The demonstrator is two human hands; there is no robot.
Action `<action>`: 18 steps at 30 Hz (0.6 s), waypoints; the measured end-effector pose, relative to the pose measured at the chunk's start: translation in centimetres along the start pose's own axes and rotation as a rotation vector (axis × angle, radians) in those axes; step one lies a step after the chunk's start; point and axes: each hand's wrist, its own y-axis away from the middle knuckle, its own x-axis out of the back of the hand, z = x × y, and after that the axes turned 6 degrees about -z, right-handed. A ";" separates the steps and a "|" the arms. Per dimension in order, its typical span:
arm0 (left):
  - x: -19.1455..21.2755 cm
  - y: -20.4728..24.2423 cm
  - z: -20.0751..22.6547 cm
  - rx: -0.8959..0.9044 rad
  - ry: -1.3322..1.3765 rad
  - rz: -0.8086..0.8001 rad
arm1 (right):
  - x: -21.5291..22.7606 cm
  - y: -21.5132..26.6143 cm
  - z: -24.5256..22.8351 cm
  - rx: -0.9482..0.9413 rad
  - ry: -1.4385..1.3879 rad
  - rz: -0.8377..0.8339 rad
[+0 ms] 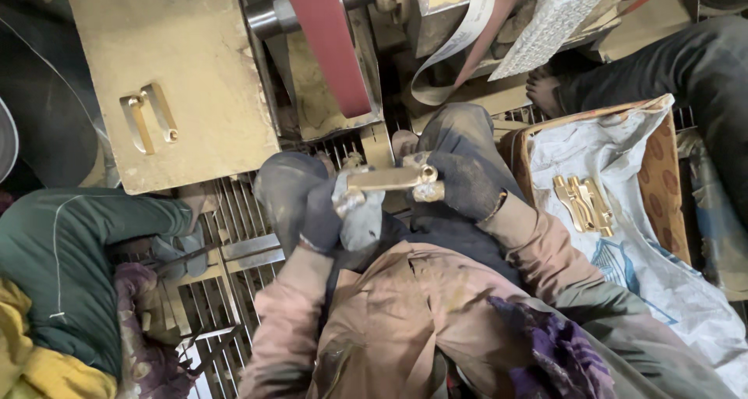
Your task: The person sits on the floor and uses a belt sander to polish small brass-colored metal handles. They hold each handle with a cloth, press it against the moving belt, and wipe it before placing it on a nearby wooden board.
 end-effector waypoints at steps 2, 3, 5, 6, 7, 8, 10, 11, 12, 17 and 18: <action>0.8 -1.8 -1.7 0.036 0.095 -0.029 | 0.0 -0.7 0.5 -0.032 0.127 0.028; 1.2 -2.9 -2.5 0.075 0.125 -0.034 | 0.1 -1.2 0.7 -0.004 0.174 0.063; 1.9 -5.2 -4.0 0.153 0.184 -0.046 | 0.2 -2.1 1.2 0.050 0.267 0.135; 2.0 -6.2 -4.7 0.191 0.282 -0.047 | 0.3 -2.6 1.5 0.041 0.353 0.158; 2.1 -7.3 -5.3 0.227 0.380 -0.049 | 0.4 -3.1 1.8 0.032 0.441 0.182; 2.2 -8.4 -6.0 0.264 0.478 -0.052 | 0.6 -3.6 2.1 0.023 0.528 0.206; 2.2 -10.1 -7.5 0.345 0.513 -0.034 | 0.6 -4.2 2.8 -0.082 0.550 0.239; 2.3 -10.9 -8.3 0.388 0.532 -0.024 | 0.7 -4.7 3.3 -0.137 0.561 0.253; 2.2 -11.5 -9.2 0.372 0.568 -0.009 | 0.7 -5.1 3.7 -0.109 0.481 0.261; 2.2 -13.1 -13.6 0.292 0.506 0.048 | 1.0 -6.9 5.6 -0.124 0.181 0.267; 2.2 -13.3 -14.3 0.283 0.494 0.081 | 1.0 -7.2 5.8 -0.096 0.209 0.270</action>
